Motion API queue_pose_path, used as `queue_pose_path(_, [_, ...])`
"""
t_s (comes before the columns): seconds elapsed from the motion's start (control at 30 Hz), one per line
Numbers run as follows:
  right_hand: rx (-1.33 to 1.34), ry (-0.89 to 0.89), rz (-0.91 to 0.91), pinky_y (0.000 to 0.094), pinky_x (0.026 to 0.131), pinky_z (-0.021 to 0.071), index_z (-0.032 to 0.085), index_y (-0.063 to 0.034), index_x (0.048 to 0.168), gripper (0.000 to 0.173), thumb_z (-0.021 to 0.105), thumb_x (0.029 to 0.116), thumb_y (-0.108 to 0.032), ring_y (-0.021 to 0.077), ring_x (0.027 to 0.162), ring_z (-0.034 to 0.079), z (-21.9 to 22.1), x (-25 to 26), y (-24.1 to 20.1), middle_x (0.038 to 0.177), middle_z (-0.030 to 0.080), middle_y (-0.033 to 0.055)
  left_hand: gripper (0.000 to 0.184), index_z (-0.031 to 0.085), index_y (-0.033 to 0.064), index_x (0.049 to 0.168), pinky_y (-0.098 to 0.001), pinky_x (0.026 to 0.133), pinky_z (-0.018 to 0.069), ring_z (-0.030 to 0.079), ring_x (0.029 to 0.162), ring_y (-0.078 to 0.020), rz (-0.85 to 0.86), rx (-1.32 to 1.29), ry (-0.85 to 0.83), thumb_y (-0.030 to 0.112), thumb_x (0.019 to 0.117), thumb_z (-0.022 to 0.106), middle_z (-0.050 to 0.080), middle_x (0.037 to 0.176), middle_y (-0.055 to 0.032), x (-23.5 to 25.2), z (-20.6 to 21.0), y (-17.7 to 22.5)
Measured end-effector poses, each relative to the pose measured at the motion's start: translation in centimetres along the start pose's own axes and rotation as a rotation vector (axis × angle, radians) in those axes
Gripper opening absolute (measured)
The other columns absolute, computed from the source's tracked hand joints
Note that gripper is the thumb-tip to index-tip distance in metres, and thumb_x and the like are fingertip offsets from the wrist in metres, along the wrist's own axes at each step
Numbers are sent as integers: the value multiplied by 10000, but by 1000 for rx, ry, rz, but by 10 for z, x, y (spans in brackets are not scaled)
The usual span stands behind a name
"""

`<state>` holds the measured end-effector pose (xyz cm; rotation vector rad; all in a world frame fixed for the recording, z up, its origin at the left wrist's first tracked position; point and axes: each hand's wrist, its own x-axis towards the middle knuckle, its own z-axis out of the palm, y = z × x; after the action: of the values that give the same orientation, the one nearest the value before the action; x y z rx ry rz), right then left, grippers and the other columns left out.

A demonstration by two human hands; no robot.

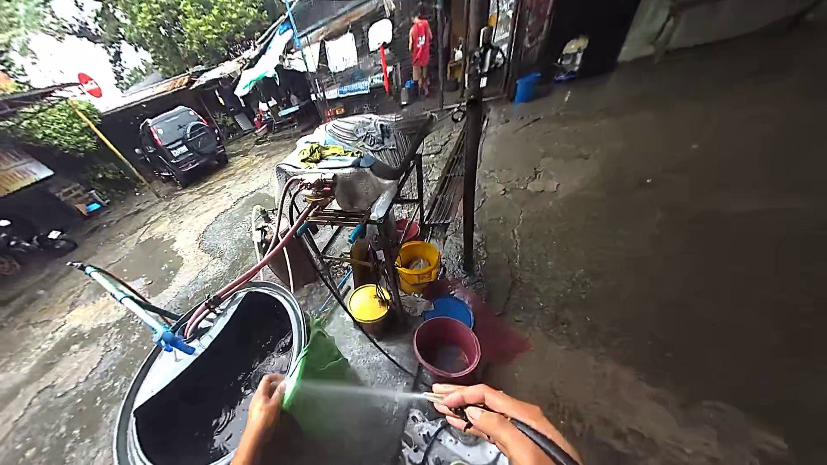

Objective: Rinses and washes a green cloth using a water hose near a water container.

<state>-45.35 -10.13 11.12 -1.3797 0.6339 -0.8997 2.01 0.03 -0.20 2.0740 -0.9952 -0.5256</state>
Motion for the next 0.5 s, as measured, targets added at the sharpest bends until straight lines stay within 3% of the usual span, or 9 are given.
queue_pose_path(0.07, [-9, 30, -48, 449, 940, 627, 735, -70, 1112, 321, 433, 1019, -124, 289, 1162, 694, -5, 16, -7, 1244, 725, 99, 218, 638, -8, 1167, -394, 803, 604, 713, 872, -200, -70, -215, 34, 135, 1002, 640, 729, 971, -129, -4, 0, -1])
queue_pose_path(0.13, [-39, -2, -66, 436, 939, 628, 741, -91, 1095, 312, 442, 1013, -131, 250, 1146, 701, -7, 36, -11, 1215, 736, 66, 189, 653, -16, 1128, -384, 786, 598, 700, 861, -195, -106, -269, 52, 118, 995, 645, 720, 965, -127, -3, 2, 1])
queue_pose_path(0.27, [-86, -200, -154, 389, 1033, 573, 746, -80, 1089, 297, 459, 1020, -119, 163, 1178, 680, 11, 52, -20, 1189, 742, 33, 303, 597, 0, 1221, -378, 733, 588, 681, 853, -184, -255, -254, 29, 169, 979, 665, 703, 1007, -127, -3, -6, 7])
queue_pose_path(0.33, [-103, -244, -183, 363, 1063, 546, 748, -53, 1090, 282, 481, 1010, -98, 146, 1200, 669, 17, 54, -21, 1194, 741, 51, 360, 568, 3, 1281, -398, 756, 587, 691, 888, -201, -307, -237, 15, 177, 985, 678, 709, 1060, -146, 1, -10, 5])
queue_pose_path(0.43, [-135, -284, -161, 343, 1059, 540, 743, -59, 1101, 273, 490, 1011, -109, 128, 1199, 664, 10, 59, -3, 1196, 738, 50, 577, 474, 6, 1426, -421, 876, 585, 682, 1049, -238, -94, -92, 78, 130, 915, 711, 669, 1230, -170, 2, -8, 6])
queue_pose_path(0.5, [-177, -236, -122, 339, 1039, 551, 746, -97, 1105, 285, 481, 1014, -148, 104, 1174, 670, -2, 66, 23, 1180, 742, 17, 697, 409, 39, 1539, -466, 1045, 517, 578, 1277, -273, 171, 215, 105, 155, 900, 662, 544, 1452, -177, -5, -5, 20])
